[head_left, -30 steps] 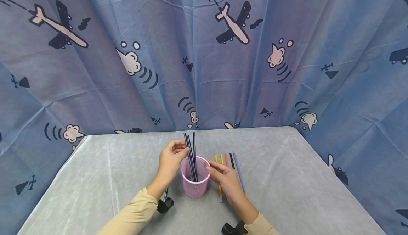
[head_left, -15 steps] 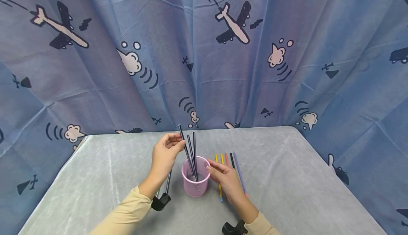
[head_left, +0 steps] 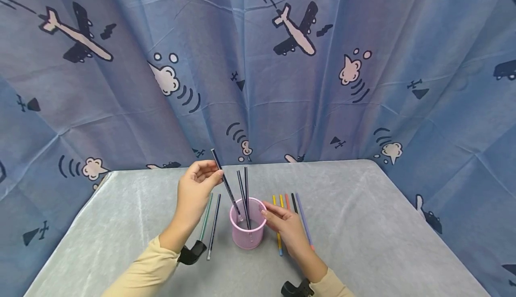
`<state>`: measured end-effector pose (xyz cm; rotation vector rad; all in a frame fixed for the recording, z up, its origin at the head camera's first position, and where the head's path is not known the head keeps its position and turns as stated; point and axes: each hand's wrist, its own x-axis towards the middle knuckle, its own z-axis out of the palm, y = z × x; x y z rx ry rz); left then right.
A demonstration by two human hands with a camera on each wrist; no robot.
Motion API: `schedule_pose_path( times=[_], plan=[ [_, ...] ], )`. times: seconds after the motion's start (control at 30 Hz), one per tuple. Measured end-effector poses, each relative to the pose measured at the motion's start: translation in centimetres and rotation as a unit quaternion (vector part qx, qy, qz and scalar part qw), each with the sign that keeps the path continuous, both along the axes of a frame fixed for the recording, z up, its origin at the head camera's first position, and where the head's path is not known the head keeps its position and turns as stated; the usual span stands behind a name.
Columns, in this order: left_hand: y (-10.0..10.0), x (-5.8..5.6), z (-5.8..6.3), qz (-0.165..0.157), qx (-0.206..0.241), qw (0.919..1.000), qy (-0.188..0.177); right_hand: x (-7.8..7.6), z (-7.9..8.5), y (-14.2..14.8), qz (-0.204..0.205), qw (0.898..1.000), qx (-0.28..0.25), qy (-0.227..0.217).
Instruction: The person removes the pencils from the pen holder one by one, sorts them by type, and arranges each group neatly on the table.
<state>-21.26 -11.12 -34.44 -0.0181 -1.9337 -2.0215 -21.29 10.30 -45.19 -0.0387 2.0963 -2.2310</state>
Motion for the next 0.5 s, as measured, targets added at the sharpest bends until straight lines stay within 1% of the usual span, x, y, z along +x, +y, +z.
schedule_pose_path(
  times=[0.27,0.37,0.5],
  plan=[
    [-1.9,0.8,0.8,0.002,-0.030,0.9995,-0.004,-0.1,0.0,0.0,0.003,1.000,-0.004,-0.003],
    [-2.7,0.9,0.9,0.002,-0.039,0.9992,-0.011,-0.1,-0.1,0.0,0.002,1.000,-0.005,-0.003],
    [-3.7,0.7,0.7,-0.008,-0.054,0.9983,-0.019,0.0,-0.1,-0.1,0.001,1.000,-0.005,-0.002]
  ],
)
